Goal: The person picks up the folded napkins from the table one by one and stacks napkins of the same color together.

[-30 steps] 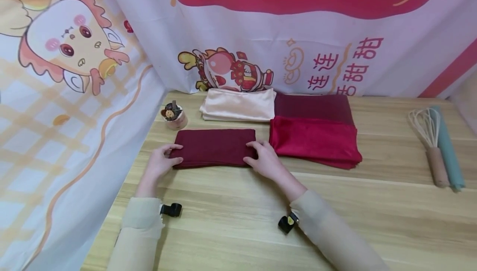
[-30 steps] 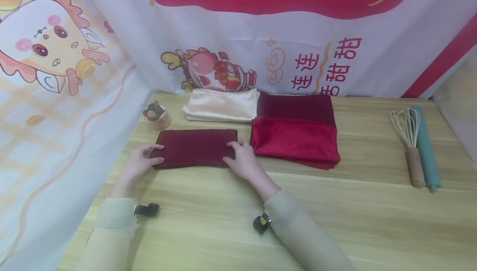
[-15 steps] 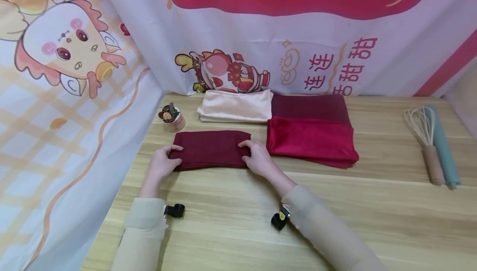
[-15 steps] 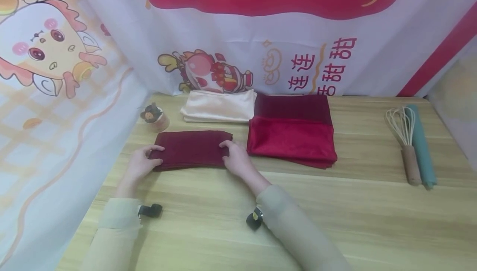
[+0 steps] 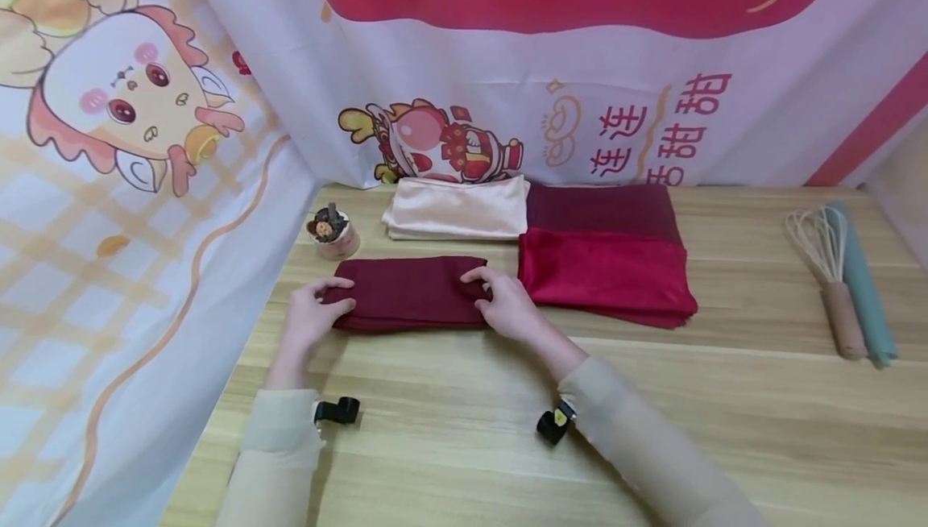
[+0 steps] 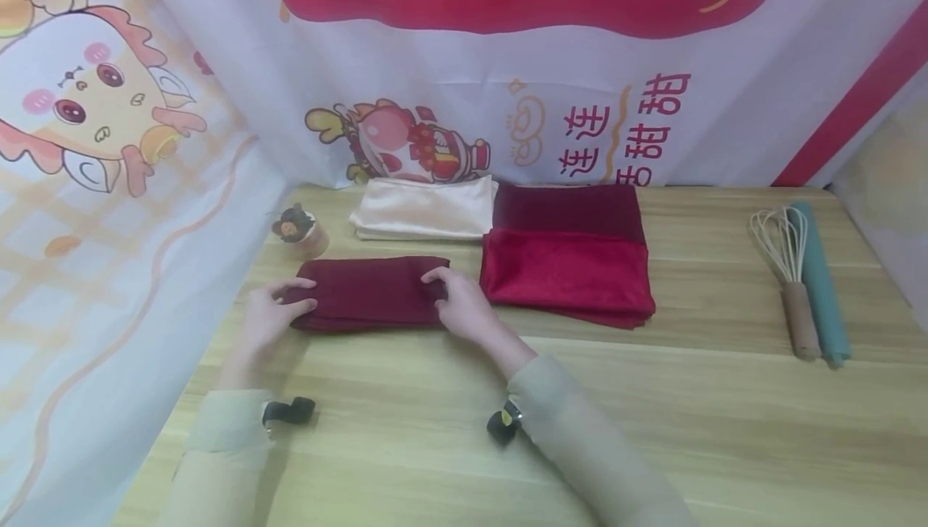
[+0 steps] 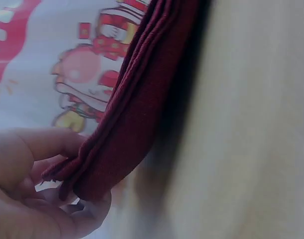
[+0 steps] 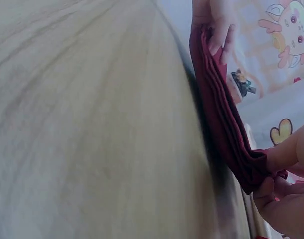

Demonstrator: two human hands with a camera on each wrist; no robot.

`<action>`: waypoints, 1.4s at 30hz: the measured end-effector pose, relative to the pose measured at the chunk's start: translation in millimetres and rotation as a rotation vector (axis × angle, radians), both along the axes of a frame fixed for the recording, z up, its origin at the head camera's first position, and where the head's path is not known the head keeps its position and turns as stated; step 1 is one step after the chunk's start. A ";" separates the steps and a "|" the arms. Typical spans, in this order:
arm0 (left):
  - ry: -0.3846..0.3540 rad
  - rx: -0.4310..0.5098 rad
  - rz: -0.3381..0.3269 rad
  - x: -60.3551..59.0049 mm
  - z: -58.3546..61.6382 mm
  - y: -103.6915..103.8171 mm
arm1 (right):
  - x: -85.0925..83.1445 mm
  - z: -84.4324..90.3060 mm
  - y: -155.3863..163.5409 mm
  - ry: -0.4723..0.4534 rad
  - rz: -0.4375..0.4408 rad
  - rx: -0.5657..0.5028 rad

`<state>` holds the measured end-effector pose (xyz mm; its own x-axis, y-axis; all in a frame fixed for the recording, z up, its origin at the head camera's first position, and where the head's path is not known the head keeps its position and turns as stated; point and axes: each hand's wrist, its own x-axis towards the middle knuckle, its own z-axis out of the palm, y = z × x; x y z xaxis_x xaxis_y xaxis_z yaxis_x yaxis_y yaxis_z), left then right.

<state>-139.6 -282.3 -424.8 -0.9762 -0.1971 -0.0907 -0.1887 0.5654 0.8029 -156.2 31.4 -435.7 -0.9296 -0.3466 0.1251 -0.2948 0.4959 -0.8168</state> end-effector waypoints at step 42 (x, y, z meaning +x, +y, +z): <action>0.251 0.279 -0.235 -156.3 22.3 292.3 | -98.7 39.3 272.1 0.022 -0.410 0.095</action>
<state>-295.9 9.9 -402.5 -0.9901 0.0314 0.1366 0.1393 0.3250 0.9354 -254.9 303.5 -396.4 -0.9904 0.0409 0.1321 -0.0742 0.6487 -0.7574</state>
